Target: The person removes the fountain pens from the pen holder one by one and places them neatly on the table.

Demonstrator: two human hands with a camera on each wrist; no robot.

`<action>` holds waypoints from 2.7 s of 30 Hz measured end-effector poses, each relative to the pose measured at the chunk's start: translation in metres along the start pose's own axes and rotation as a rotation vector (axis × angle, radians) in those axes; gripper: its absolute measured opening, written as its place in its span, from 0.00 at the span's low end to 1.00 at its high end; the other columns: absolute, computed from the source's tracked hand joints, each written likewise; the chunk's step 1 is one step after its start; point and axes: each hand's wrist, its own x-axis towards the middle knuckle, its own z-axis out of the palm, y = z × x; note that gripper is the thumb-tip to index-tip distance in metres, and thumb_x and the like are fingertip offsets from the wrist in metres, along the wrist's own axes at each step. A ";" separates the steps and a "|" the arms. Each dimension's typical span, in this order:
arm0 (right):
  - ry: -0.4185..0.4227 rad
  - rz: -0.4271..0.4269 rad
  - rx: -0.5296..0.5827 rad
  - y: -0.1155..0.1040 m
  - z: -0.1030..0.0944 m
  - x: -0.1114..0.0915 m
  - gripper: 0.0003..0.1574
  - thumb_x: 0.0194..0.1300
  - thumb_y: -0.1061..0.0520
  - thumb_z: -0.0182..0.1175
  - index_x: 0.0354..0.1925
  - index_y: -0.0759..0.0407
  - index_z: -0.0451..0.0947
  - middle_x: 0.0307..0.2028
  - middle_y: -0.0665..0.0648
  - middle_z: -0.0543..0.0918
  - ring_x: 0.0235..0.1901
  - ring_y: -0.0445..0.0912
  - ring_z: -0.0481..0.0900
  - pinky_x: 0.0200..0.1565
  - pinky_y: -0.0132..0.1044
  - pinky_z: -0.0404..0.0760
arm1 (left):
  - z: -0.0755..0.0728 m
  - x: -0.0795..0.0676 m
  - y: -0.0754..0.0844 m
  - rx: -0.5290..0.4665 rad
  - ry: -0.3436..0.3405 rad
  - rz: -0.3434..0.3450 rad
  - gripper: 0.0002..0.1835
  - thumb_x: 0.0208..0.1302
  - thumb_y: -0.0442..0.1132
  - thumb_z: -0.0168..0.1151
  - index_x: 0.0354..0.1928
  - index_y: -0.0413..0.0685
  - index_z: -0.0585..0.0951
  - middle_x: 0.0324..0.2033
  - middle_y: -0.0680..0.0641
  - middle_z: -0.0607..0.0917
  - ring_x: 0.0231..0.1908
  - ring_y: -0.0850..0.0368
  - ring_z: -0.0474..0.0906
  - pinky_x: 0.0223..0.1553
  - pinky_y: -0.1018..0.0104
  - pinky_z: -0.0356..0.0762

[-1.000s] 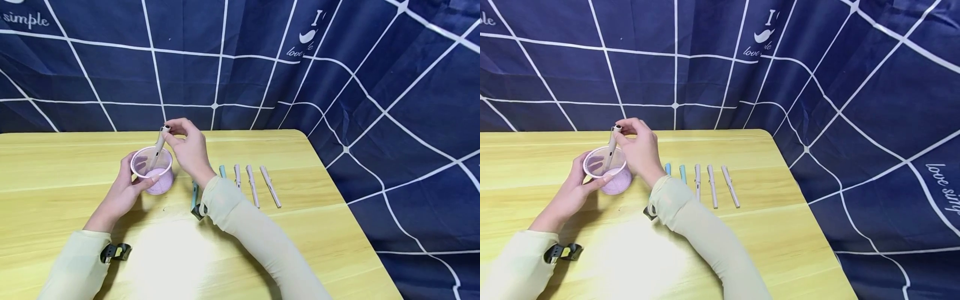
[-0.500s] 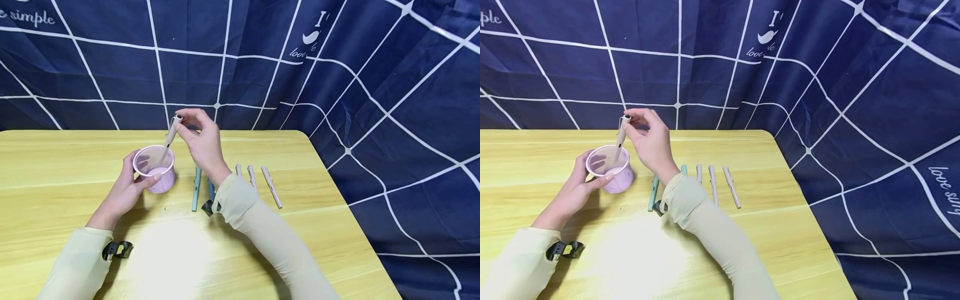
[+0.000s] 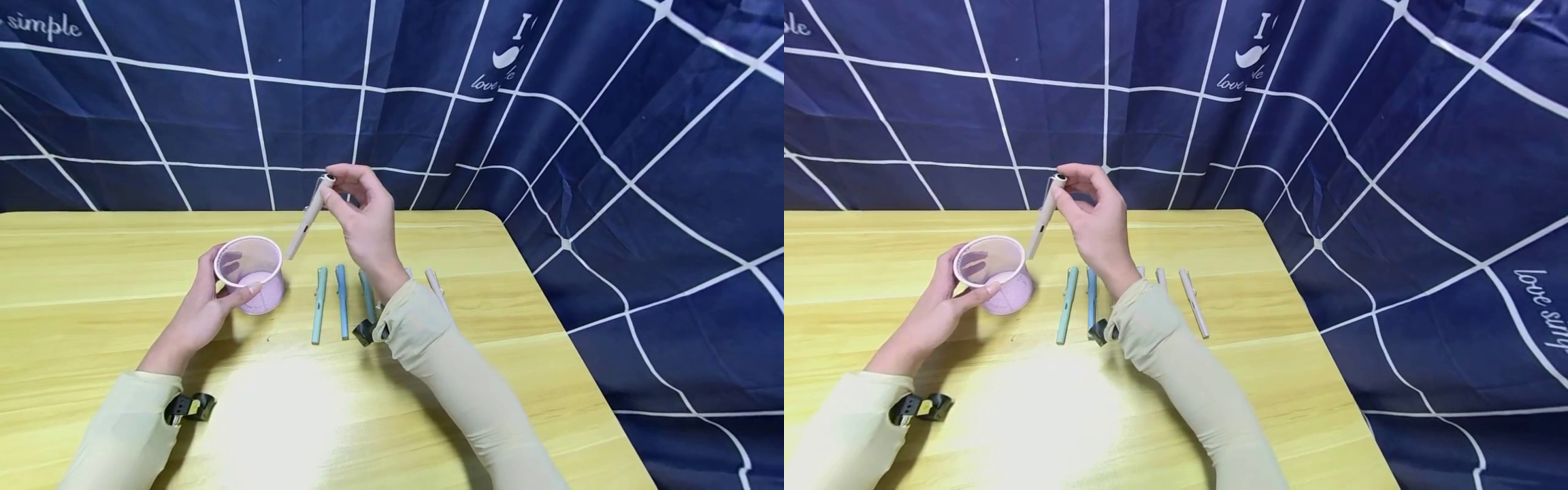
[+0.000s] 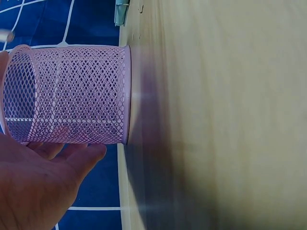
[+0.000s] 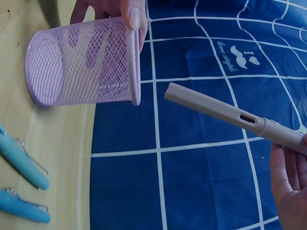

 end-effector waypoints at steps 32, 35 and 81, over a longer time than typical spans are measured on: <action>0.034 0.064 -0.146 0.010 -0.070 -0.005 0.14 0.62 0.72 0.62 0.47 0.75 0.79 0.36 0.56 0.81 0.37 0.46 0.79 0.43 0.34 0.80 | 0.002 0.000 0.000 -0.020 0.004 0.001 0.42 0.69 0.38 0.61 0.74 0.39 0.45 0.67 0.35 0.58 0.66 0.40 0.54 0.67 0.41 0.53; 0.022 0.075 -0.177 0.010 -0.079 -0.006 0.13 0.62 0.71 0.62 0.47 0.74 0.80 0.37 0.57 0.81 0.37 0.46 0.79 0.43 0.34 0.79 | 0.002 0.001 0.000 -0.021 0.005 0.006 0.42 0.69 0.37 0.60 0.74 0.39 0.45 0.67 0.35 0.58 0.65 0.39 0.54 0.67 0.41 0.53; 0.159 0.385 -0.206 0.016 -0.160 -0.013 0.15 0.65 0.71 0.60 0.50 0.75 0.74 0.38 0.56 0.81 0.35 0.43 0.80 0.37 0.37 0.84 | 0.000 0.001 0.001 -0.032 -0.016 -0.014 0.43 0.69 0.38 0.60 0.74 0.40 0.43 0.68 0.36 0.56 0.66 0.39 0.53 0.68 0.40 0.51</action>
